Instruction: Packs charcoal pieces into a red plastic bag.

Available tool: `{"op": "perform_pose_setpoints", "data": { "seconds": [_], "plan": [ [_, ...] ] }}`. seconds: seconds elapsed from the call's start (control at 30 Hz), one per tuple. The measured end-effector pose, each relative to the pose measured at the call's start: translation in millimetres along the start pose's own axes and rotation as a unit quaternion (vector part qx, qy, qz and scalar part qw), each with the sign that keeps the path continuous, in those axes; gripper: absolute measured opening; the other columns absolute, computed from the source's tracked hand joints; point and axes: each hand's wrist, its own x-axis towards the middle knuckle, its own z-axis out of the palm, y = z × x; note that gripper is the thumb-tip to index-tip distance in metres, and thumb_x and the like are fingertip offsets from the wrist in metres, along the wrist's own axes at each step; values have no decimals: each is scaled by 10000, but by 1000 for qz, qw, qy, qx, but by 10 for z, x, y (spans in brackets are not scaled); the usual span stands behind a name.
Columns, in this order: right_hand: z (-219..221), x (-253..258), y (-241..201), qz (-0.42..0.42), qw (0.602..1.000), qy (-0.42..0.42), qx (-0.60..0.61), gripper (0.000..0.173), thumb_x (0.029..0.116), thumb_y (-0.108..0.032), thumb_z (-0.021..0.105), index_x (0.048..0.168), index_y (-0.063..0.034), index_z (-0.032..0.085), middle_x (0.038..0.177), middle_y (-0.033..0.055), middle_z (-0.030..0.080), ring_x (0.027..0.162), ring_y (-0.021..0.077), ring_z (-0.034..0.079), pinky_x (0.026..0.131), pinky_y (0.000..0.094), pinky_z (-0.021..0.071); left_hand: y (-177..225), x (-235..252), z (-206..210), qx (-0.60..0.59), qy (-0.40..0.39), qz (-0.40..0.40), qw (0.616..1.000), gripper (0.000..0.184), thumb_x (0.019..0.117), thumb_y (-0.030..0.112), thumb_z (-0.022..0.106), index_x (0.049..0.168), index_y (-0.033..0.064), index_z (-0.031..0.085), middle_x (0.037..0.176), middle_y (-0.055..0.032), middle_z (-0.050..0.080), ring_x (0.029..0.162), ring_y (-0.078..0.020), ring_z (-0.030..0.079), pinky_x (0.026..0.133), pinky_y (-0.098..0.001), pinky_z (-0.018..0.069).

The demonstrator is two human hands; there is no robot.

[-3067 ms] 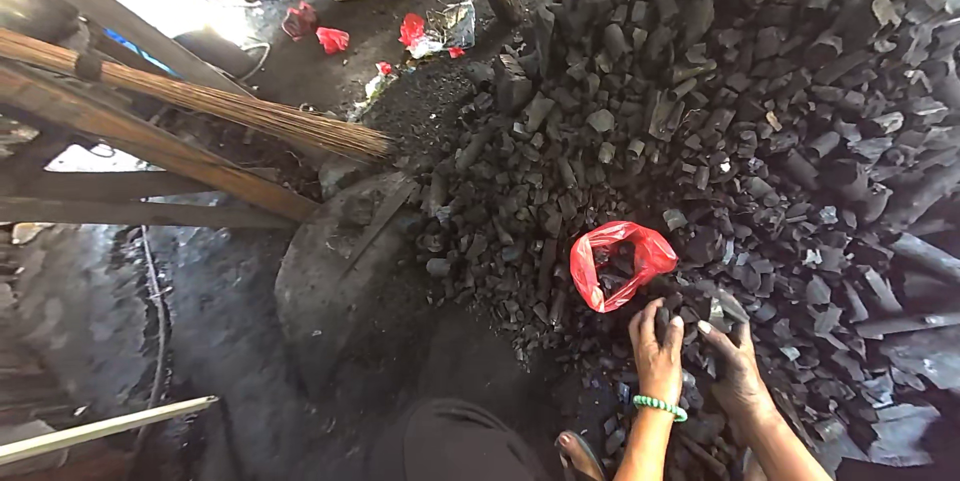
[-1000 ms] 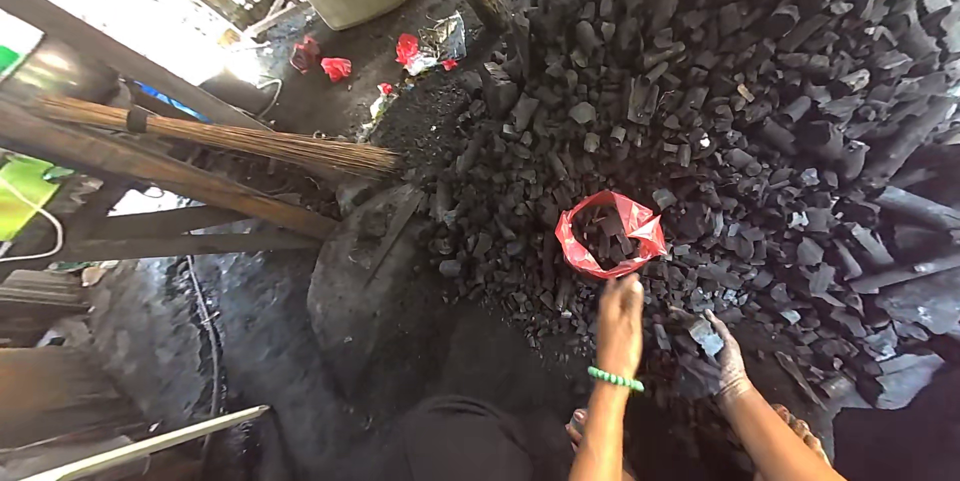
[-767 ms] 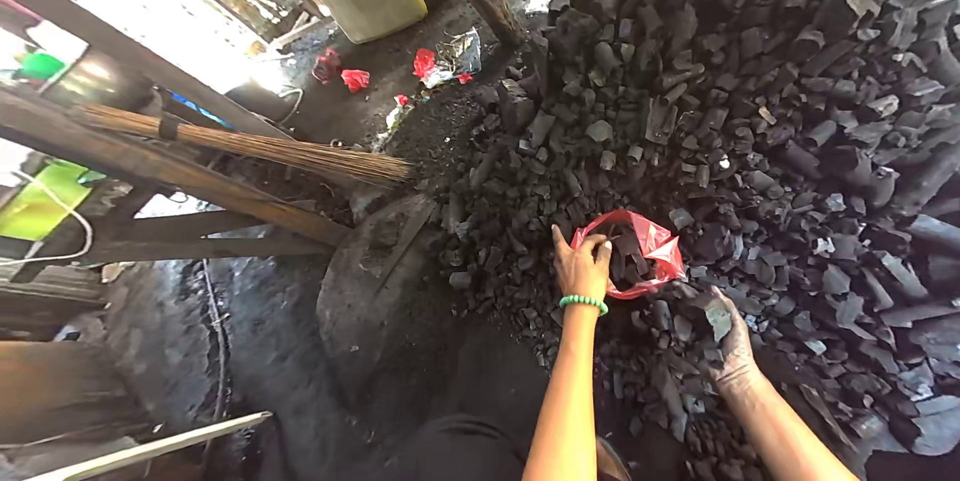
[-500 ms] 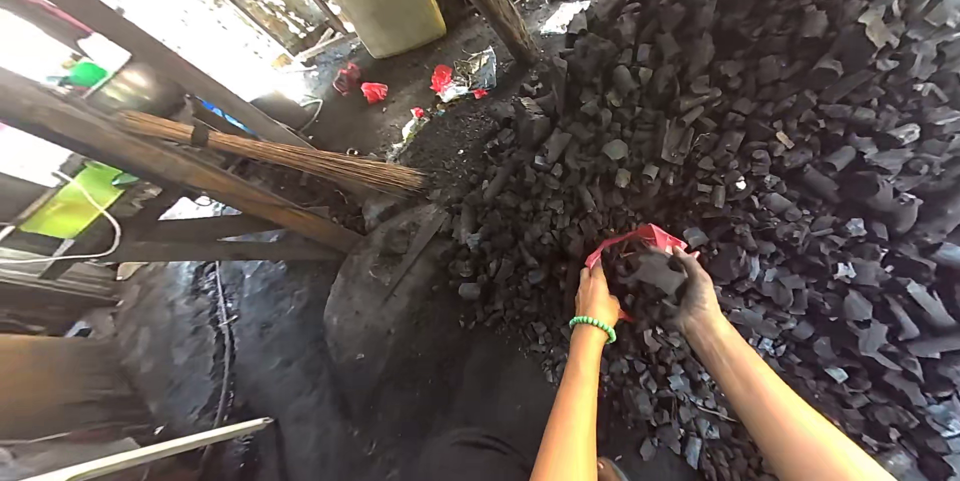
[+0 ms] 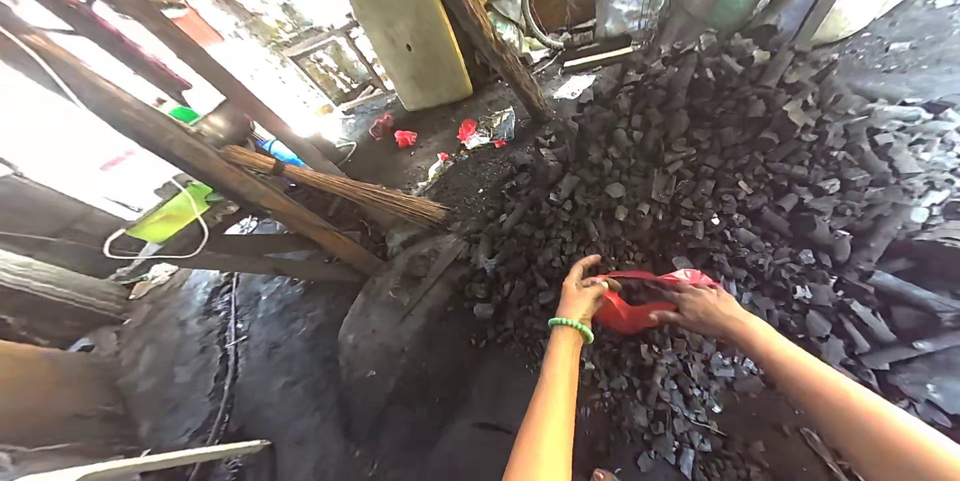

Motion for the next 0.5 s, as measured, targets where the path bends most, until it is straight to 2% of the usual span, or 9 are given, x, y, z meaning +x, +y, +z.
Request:
{"op": "perform_pose_setpoints", "data": {
  "seconds": [0.07,0.1,0.17,0.23,0.27,0.33,0.4,0.43,0.5],
  "plan": [
    [-104,-275,21,-51,991,8,-123,620,1015,-531,562,1326,0,632,1336,257,626,1325,448,525,1183,611,262,230,-123,-25,-40,-14,15,999,478,1021,-2,499,1484,76,412,976,-134,653,779,-157,624,744,-324,532],
    [-124,-385,68,-90,983,43,-157,473,1011,-370,630,1263,29,660,1238,261,670,1277,451,561,1192,600,251,398,-197,-46,-11,-28,23,999,465,1023,10,509,1477,51,415,956,-129,642,753,-147,602,723,-316,519],
    [-127,-598,165,-178,950,145,-212,227,992,-70,613,1175,37,693,1120,239,710,1206,431,616,1183,566,307,711,-349,-148,151,-83,42,984,462,1008,46,581,1451,25,451,939,-126,626,729,-143,563,700,-312,491],
    [-169,-818,183,-259,901,251,-243,172,915,66,642,1051,7,729,973,194,732,1068,402,681,1129,590,384,966,-474,-263,390,-145,39,908,599,950,107,713,1481,21,449,1064,-224,652,879,-284,618,827,-444,515],
    [-228,-949,142,-275,892,261,-244,187,889,90,659,1037,-3,728,932,180,723,1026,400,679,1114,629,365,1058,-548,-281,494,-165,17,853,688,910,141,776,1499,22,442,1228,-275,637,1085,-382,635,975,-538,496],
    [-277,-1160,63,-297,874,277,-266,222,854,105,693,1020,-37,728,890,142,719,986,371,685,1082,640,377,1112,-724,-238,659,-195,-40,725,750,878,211,817,1501,11,450,1401,-281,558,1316,-432,532,1107,-592,401],
    [-288,-1353,-54,-303,865,277,-288,232,851,115,692,1009,-51,729,860,126,711,976,359,683,1064,616,403,1072,-907,-135,763,-201,-96,607,523,928,274,758,1313,-48,611,1338,-272,602,1288,-425,553,1064,-605,423],
    [-293,-1441,-115,-313,859,278,-293,231,846,113,697,1000,-56,728,834,115,705,959,349,684,1053,600,418,1046,-979,-88,787,-195,-127,572,427,967,292,705,1210,-56,657,1288,-256,629,1243,-404,585,1027,-596,447],
    [-299,-1587,-229,-364,832,313,-277,188,825,78,729,932,-77,722,734,75,679,847,308,694,971,561,482,1004,-1041,-60,789,-198,-153,561,350,1013,282,632,1117,-49,672,1142,-212,682,1069,-340,656,934,-542,494]
  ]
}}
